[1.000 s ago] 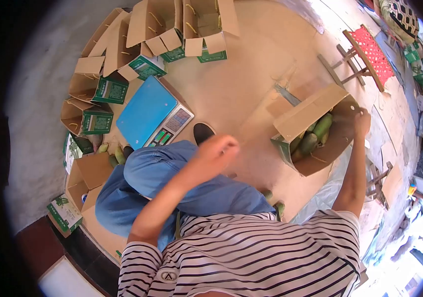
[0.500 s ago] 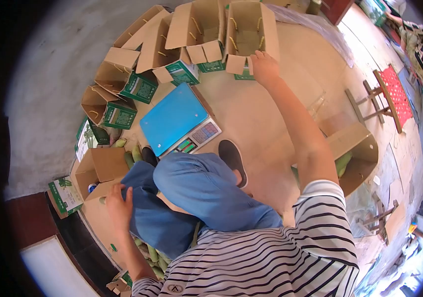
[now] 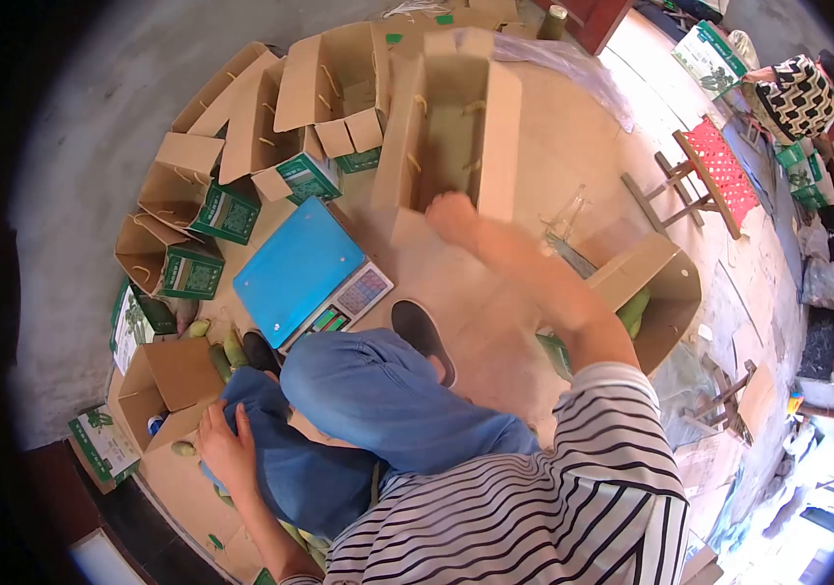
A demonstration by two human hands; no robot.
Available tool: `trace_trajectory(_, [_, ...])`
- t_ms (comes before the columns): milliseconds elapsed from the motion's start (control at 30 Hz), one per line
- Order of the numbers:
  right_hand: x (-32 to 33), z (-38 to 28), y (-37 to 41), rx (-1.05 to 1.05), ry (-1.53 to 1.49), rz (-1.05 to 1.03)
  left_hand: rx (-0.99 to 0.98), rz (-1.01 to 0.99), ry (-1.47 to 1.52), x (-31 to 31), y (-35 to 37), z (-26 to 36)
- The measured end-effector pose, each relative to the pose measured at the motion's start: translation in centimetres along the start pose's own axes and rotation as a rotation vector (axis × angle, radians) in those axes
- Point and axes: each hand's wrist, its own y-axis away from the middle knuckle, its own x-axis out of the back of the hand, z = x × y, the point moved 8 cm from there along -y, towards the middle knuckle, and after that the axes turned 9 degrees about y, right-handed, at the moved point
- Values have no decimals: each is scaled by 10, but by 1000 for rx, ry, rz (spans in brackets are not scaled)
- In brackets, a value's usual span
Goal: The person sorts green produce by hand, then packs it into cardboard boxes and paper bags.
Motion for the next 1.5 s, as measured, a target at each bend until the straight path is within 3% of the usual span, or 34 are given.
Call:
trace_trajectory(167, [25,-72,65,50,-307,-99,-10,12,-3,-2,4,3])
trace_trajectory(267, [58,-68,94,121,-763,96,-45,40,3,1,6,3])
trace_trajectory(333, [44,-41,106,108,-742,160,-51,61,8,6,9,2])
trace_trajectory(400, [29,2,127,62,-521,191,-47,73,16,8,12,2])
trace_trajectory(467, [9,36,146,-109,-53,4,-31,79,19,9,14,-2])
trace_trajectory(567, [-30,64,146,-191,49,-136,7,66,44,8,16,-10])
trace_trajectory(767, [8,33,133,38,-177,34,-38,118,58,16,22,-9])
trace_trajectory(1000, [113,27,149,-24,-410,363,-2,134,63,20,25,-18])
trace_trajectory(1033, [132,20,148,-20,-402,398,3,143,88,22,24,-19])
trace_trajectory(1133, [160,-10,122,51,-376,247,12,140,93,25,24,-22])
trace_trajectory(1400, [192,-146,17,537,-448,511,18,221,140,25,36,-32])
trace_trajectory(1500, [211,-203,-23,556,-343,381,26,206,148,18,36,-37])
